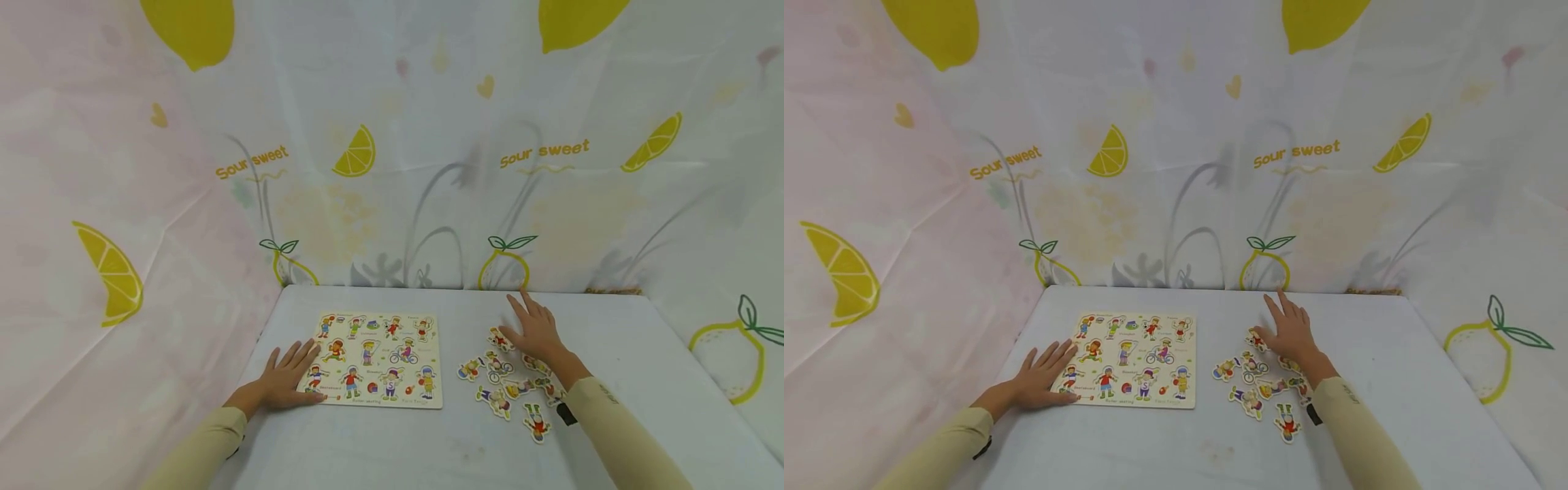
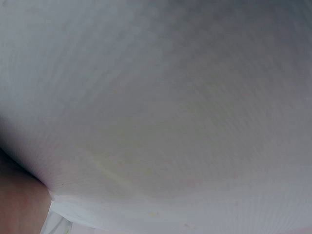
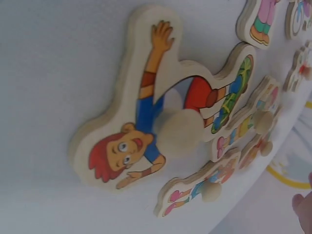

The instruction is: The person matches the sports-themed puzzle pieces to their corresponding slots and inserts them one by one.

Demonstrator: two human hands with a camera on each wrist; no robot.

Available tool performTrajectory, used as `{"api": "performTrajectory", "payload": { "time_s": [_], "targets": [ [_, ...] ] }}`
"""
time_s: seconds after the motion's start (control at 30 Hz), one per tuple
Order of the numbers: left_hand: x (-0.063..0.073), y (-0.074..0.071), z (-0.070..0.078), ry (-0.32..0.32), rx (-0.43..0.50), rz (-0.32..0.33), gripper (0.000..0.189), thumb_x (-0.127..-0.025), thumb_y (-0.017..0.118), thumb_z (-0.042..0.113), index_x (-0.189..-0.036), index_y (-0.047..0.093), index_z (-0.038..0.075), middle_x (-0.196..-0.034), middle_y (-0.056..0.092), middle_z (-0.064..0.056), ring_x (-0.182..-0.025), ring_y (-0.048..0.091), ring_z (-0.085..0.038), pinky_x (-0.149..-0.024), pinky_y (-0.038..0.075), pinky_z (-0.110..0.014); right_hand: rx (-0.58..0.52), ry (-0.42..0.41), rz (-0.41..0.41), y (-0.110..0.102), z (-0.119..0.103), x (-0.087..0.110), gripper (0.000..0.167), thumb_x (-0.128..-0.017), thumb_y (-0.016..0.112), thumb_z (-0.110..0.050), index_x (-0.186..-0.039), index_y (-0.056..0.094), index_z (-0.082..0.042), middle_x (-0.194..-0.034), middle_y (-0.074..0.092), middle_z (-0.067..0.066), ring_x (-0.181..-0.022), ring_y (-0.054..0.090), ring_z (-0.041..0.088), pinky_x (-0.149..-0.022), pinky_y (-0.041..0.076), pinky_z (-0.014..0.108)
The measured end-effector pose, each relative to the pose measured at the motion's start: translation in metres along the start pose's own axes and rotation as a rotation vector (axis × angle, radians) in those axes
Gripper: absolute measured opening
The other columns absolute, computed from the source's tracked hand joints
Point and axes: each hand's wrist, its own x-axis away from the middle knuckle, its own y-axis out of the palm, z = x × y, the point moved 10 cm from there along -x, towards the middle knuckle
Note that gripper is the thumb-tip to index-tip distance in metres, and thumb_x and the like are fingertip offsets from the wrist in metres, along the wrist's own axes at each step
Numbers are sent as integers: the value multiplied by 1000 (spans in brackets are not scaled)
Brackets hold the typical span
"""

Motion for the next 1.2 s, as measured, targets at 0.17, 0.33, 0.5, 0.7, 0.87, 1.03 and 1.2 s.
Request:
{"api": "performTrajectory", "payload": {
  "time_s": [0.17, 0.33, 0.5, 0.7, 0.87, 1.03, 1.2],
  "targets": [
    [-1, 3, -2, -2, -6, 3, 110, -81, 55, 78, -159, 15, 13, -168, 8, -11, -153, 6, -41, -114, -2, -71, -44, -20, -1, 7, 6, 2, 77, -91, 68, -34, -151, 33, 0, -157, 22, 33, -137, 29, 58, -107, 26, 74],
    [-2, 4, -3, -2, -10, 0, 110, -80, 54, 79, -159, 15, 13, -168, 8, -11, -153, 6, -40, -114, -1, -71, -202, 25, -66, 18, 10, 4, 66, -94, 68, -24, -147, 39, 2, -152, 34, 33, -134, 38, 55, -107, 35, 67],
    [-2, 5, -4, -1, -14, 6, 110, -80, 54, 80, -159, 15, 13, -168, 8, -11, -153, 6, -40, -114, -1, -71, -328, 97, -114, 27, 12, 7, 56, -94, 67, -18, -143, 47, 1, -138, 52, 29, -117, 58, 48, -92, 51, 57],
    [-3, 6, -3, 12, 5, 26, 110, -80, 56, 78, -159, 15, 14, -167, 8, -12, -152, 6, -41, -113, -2, -71, -341, 123, -116, 31, 11, 5, 34, -95, 65, -12, -125, 64, 3, -117, 68, 24, -104, 67, 38, -87, 55, 50],
    [-3, 8, 0, 20, 31, 22, 111, -80, 57, 78, -160, 14, 14, -167, 8, -12, -152, 5, -42, -113, -4, -71, -324, 139, -95, 29, 14, 4, 27, -95, 65, -11, -117, 69, 4, -112, 69, 24, -100, 67, 39, -82, 56, 50],
    [-2, 4, 0, 8, 11, 26, 111, -80, 57, 77, -159, 16, 12, -167, 10, -13, -152, 7, -41, -114, -2, -71, -347, 163, -114, 33, 16, 1, 23, -94, 65, -11, -112, 71, 3, -108, 70, 23, -96, 68, 37, -78, 57, 46],
    [-2, 3, -2, -3, -17, 24, 110, -80, 56, 78, -159, 16, 12, -167, 10, -12, -153, 8, -40, -114, 0, -71, -361, 225, -156, 39, 21, -2, 22, -94, 66, -12, -111, 72, 0, -106, 71, 18, -96, 67, 32, -80, 56, 44]
  ]
}}
